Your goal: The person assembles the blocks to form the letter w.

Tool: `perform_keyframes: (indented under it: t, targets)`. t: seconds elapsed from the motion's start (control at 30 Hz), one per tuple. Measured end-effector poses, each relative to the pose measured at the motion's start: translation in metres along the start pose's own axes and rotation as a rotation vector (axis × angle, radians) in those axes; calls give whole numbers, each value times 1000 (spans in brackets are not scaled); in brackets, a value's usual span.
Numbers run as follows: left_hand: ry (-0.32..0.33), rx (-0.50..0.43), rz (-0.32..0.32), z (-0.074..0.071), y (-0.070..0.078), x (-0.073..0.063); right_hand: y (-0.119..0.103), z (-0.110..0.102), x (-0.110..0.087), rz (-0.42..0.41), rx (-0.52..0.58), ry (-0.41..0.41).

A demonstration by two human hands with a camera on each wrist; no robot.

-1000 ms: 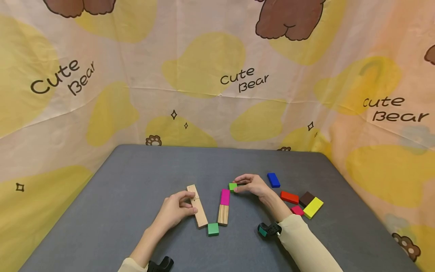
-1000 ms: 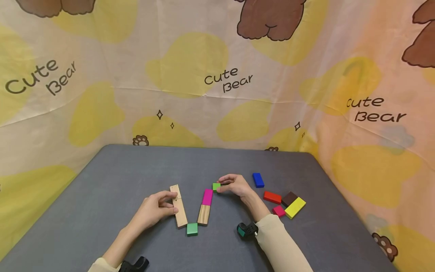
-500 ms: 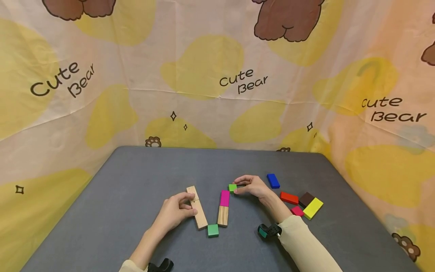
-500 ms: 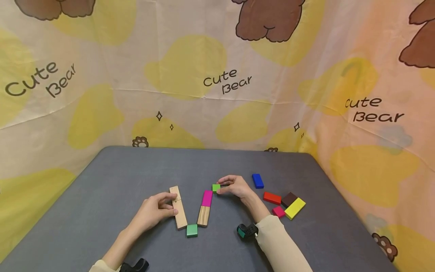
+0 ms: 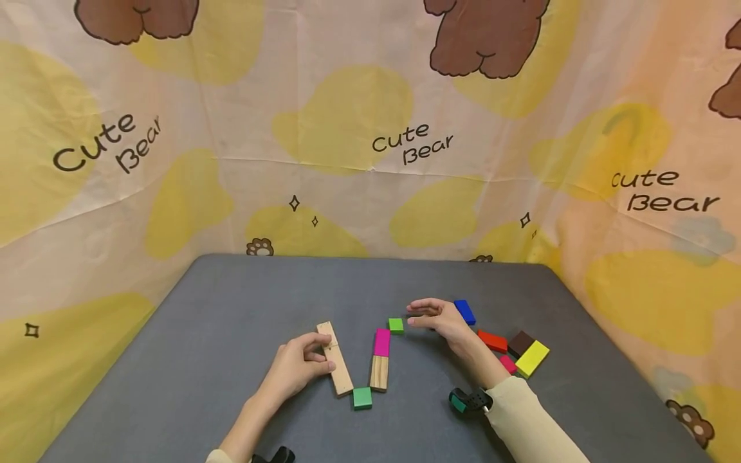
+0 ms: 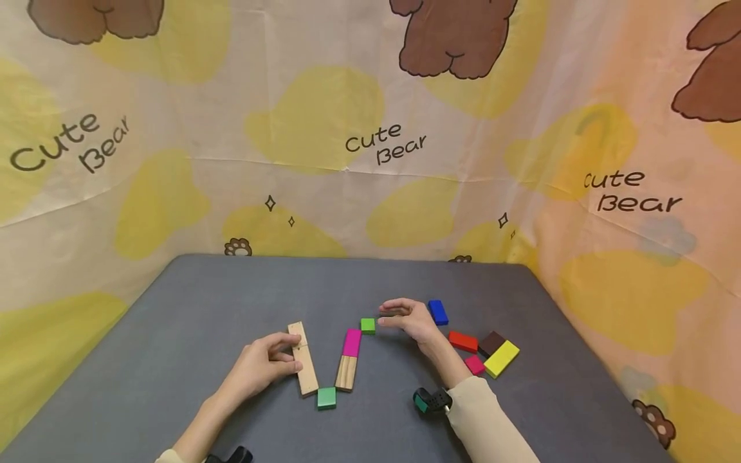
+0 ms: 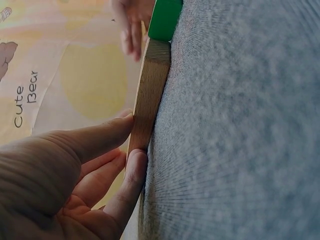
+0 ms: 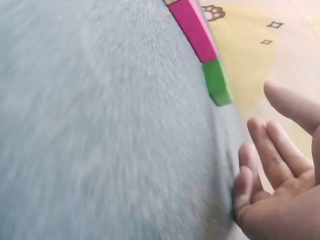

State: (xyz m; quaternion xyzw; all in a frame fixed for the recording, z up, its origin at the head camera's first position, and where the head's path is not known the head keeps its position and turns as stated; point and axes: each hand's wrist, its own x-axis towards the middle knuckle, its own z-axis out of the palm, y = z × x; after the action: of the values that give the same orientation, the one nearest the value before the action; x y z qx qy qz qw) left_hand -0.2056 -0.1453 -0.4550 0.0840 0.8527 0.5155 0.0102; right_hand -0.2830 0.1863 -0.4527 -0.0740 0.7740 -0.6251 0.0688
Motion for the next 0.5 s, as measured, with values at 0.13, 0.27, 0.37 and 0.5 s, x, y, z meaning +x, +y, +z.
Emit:
perform_keyframes:
  t: [0.13, 0.27, 0.37, 0.5]
  targets:
    - [-5, -4, -4, 2, 0, -1, -9, -14, -20, -72, -91, 47]
    - [-3, -7, -5, 2, 1, 0, -20, -35, -42, -136, -216, 54]
    - [7, 1, -8, 2, 1, 1, -25, -55, -57, -147, -271, 77]
    - [9, 7, -14, 2, 1, 1, -24, -80, -74, -141, -312, 128]
